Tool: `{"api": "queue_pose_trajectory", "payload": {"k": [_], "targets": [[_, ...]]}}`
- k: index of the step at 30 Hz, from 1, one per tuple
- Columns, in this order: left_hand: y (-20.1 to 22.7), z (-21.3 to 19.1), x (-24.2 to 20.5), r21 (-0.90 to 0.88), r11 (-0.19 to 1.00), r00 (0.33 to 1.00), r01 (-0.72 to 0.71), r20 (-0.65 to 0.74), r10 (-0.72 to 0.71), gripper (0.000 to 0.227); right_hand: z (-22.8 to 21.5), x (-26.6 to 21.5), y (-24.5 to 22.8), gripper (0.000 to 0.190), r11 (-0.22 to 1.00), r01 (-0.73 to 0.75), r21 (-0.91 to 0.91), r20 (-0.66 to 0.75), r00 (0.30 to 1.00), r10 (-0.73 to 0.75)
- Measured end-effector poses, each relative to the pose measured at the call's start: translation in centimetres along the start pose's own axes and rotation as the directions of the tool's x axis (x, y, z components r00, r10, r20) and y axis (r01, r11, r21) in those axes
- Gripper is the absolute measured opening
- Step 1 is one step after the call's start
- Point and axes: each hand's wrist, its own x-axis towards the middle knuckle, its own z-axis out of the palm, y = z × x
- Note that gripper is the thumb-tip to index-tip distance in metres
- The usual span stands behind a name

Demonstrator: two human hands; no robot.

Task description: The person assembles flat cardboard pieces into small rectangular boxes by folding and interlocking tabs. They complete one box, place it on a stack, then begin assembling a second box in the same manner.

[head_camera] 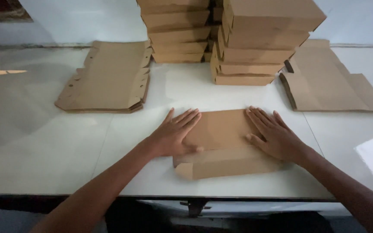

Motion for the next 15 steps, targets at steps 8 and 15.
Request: {"api": "queue_pose_trajectory", "payload": {"k": [8,15], "targets": [[0.5,-2.9,-1.8,-0.258,0.965,0.992,-0.037,0.108,0.067,0.127,2.9,0.2,4.7,0.069,0.899,0.111,0.424,-0.162,0.986,-0.045],[1.0,-3.1,-3.8,-0.463,0.886,0.984,-0.032,-0.168,-0.053,0.086,2.1,-7.7,0.5,0.085,0.93,0.36,0.08,-0.67,0.71,-0.217]]}}
